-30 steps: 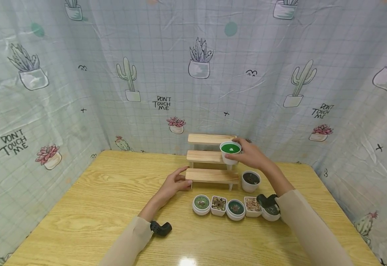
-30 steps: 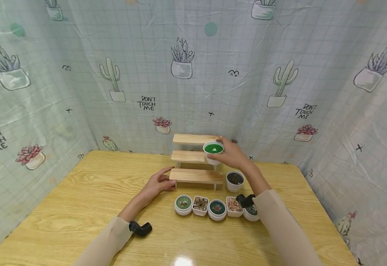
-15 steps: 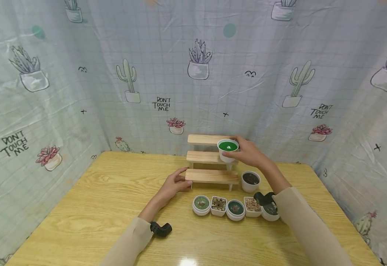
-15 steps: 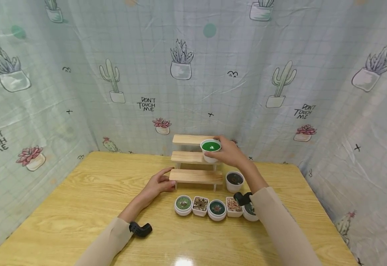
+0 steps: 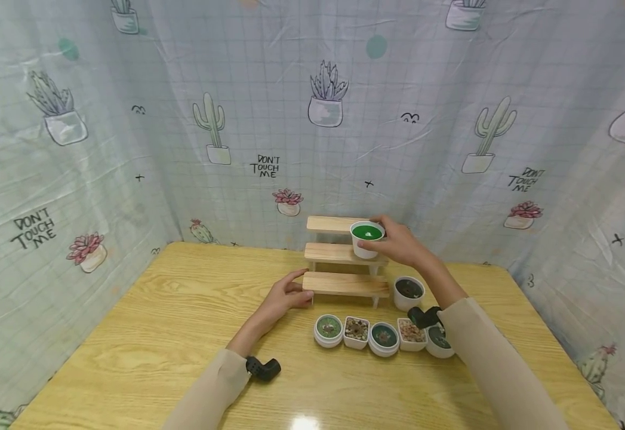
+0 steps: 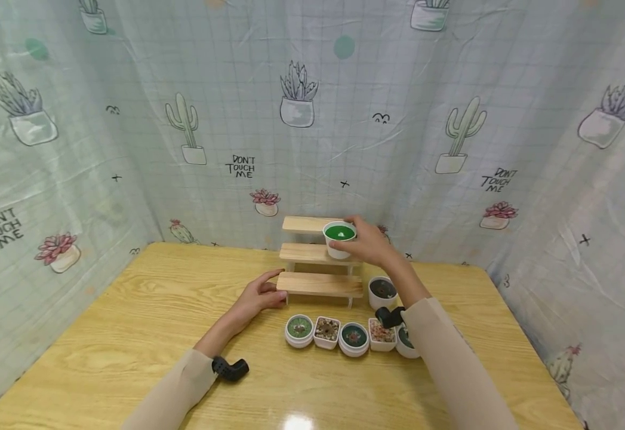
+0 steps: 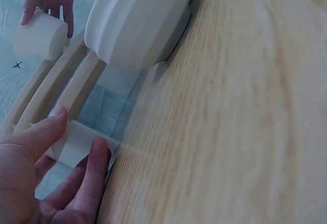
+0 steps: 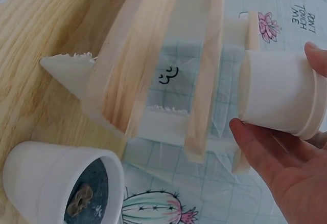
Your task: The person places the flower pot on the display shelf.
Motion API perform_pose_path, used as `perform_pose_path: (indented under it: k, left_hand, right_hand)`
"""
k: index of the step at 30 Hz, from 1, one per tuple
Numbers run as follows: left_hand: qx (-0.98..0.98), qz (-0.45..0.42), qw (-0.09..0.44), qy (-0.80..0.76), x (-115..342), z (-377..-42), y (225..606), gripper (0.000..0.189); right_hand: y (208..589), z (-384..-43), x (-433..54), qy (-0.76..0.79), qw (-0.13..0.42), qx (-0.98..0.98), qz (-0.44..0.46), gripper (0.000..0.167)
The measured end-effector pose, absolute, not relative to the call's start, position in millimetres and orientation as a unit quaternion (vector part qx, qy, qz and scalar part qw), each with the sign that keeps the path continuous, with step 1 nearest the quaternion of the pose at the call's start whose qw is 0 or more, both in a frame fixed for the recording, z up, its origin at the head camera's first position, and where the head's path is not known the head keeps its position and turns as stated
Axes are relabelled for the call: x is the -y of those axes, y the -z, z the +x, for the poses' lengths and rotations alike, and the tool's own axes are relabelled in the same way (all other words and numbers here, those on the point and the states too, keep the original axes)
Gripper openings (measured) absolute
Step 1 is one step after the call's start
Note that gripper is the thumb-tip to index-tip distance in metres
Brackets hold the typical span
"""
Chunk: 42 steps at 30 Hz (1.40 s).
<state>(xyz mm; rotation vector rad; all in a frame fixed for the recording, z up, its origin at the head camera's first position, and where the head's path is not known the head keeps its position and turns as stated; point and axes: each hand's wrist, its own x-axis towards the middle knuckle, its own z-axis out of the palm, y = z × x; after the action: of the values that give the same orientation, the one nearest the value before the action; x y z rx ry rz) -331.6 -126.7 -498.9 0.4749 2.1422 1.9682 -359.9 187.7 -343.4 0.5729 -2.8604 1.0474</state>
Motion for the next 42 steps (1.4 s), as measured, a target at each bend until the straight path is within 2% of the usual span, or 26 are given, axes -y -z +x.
perform_pose_path:
  k: [7, 16, 30, 42]
  left_hand:
    - [-0.723, 0.159, 0.094, -0.666, 126, -331, 498, 0.074]
    - [-0.724, 0.161, 0.101, -0.663, 127, -332, 500, 0.076]
    - [-0.726, 0.159, 0.096, -0.662, 127, -333, 500, 0.073]
    - [-0.723, 0.164, 0.099, -0.664, 127, -332, 499, 0.076]
  right_hand:
    - [338, -362, -179, -0.348, 0.018, 0.917, 0.196, 0.085]
    - [335, -371, -168, -0.380, 0.010, 0.905, 0.191, 0.078]
    - [328, -382, -151, -0.392, 0.007, 0.898, 0.198, 0.080]
    - [315, -388, -135, -0.405, -0.001, 0.895, 0.184, 0.087]
